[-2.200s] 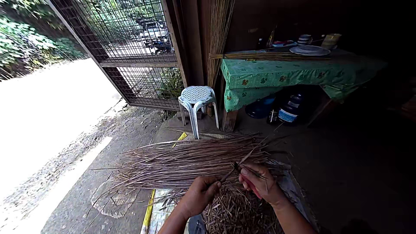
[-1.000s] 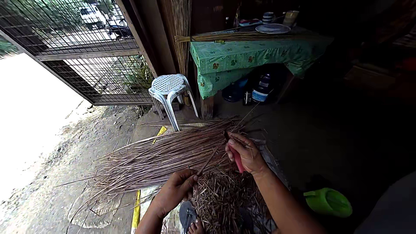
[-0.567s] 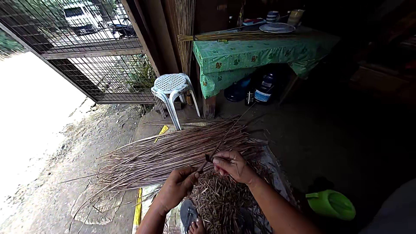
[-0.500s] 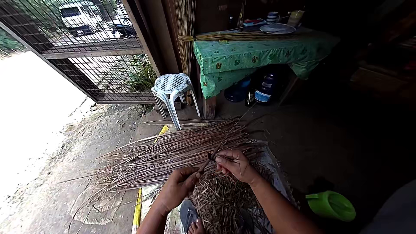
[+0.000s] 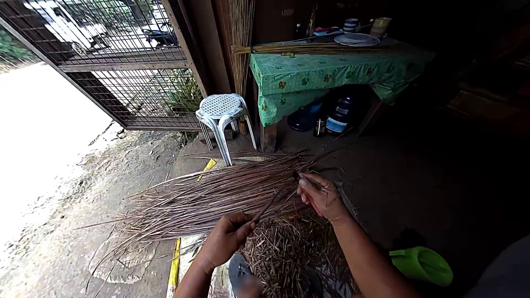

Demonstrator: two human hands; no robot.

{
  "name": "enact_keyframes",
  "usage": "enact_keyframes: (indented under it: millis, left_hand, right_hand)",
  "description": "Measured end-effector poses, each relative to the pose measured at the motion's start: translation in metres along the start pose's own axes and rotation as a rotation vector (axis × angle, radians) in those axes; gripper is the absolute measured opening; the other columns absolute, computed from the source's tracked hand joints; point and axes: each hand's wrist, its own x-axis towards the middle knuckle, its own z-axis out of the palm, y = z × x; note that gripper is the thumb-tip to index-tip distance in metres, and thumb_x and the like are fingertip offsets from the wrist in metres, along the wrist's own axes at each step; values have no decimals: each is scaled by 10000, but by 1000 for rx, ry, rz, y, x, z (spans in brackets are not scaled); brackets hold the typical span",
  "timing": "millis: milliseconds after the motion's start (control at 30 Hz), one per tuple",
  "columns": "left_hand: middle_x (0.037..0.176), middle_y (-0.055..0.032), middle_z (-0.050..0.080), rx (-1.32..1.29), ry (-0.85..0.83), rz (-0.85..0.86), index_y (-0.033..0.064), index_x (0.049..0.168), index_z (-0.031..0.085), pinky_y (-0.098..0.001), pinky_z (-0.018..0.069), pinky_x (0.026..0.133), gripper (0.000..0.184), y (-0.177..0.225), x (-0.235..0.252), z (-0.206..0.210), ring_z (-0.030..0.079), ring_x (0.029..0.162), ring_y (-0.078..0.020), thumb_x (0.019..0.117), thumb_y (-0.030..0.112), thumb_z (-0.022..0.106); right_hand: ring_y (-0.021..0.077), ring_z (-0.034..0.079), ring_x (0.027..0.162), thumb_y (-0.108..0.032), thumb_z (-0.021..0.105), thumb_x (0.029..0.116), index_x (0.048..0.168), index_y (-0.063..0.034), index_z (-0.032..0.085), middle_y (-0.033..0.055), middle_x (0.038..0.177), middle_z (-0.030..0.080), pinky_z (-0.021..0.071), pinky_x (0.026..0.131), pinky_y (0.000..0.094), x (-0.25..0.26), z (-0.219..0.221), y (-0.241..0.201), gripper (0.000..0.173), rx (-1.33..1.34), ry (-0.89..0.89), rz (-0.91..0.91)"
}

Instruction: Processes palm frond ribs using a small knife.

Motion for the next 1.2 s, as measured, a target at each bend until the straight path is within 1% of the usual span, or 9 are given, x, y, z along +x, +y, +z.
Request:
enact_keyframes:
  millis: [67,133,267,633,767,867,933,1067,1200]
  left_hand:
    - [756,4,677,7,19,4,56,1052,735,-207,491,480,210,0,1,0,565,520,-54,1010,234,631]
    - [749,-8,682,11,48,18,51,1045,733,-220,514,490,198,-1,3,3,588,528,-72,1007,223,641]
    - [752,-8,688,43,85,26,53,1049,736,-228,528,502,189,-1,3,4,605,540,-81,1003,211,645]
    - [757,8,683,89,75,18,60,1068,738,-215,516,500,190,1,3,4,586,534,-60,1007,207,633]
    - [736,12,669,88,60,18,59,1059,737,-215,505,495,188,1,3,5,575,529,-58,1010,203,626]
    - [729,26,665,109,54,38,54,1050,733,-203,496,488,202,-2,2,4,567,523,-42,1016,212,612]
    - [754,26,677,121,33,46,51,1083,729,-203,506,500,236,-2,2,4,578,536,-47,1039,224,574]
    - [738,40,664,110,-20,76,48,1098,712,-193,492,490,307,-1,4,5,554,517,-27,1078,249,480]
    - [719,46,652,47,-70,64,47,1093,715,-171,430,452,340,0,1,0,495,484,-7,1086,273,462]
  right_hand:
    - [71,618,567,-85,551,1035,1268,57,643,12,776,705,535,516,207,-1,0,-4,288,13,-29,50]
    - [88,630,581,-106,565,1035,1285,43,636,30,805,713,549,532,230,-8,8,-5,300,37,-150,122]
    - [74,641,582,-109,578,1035,1222,28,670,19,793,719,554,534,219,-17,31,0,249,101,-318,198]
    - [61,626,569,-99,583,1030,1184,49,684,7,778,714,537,515,203,-8,20,3,237,26,-120,72]
    - [82,628,565,-85,562,1034,1258,65,645,33,787,715,538,508,212,-3,12,2,282,44,-23,77]
    - [98,614,546,-87,537,1043,1264,75,627,53,772,701,531,492,221,2,4,-1,289,92,66,84]
    - [102,621,561,-105,533,1043,1267,62,630,52,793,701,537,499,230,-2,4,-3,295,126,-46,120]
    - [73,631,562,-129,571,1036,1130,2,693,13,776,710,548,514,227,-17,29,3,202,200,-345,179]
    - [49,630,569,-103,580,1034,1118,2,708,4,781,722,541,521,202,-18,37,5,186,188,-356,143]
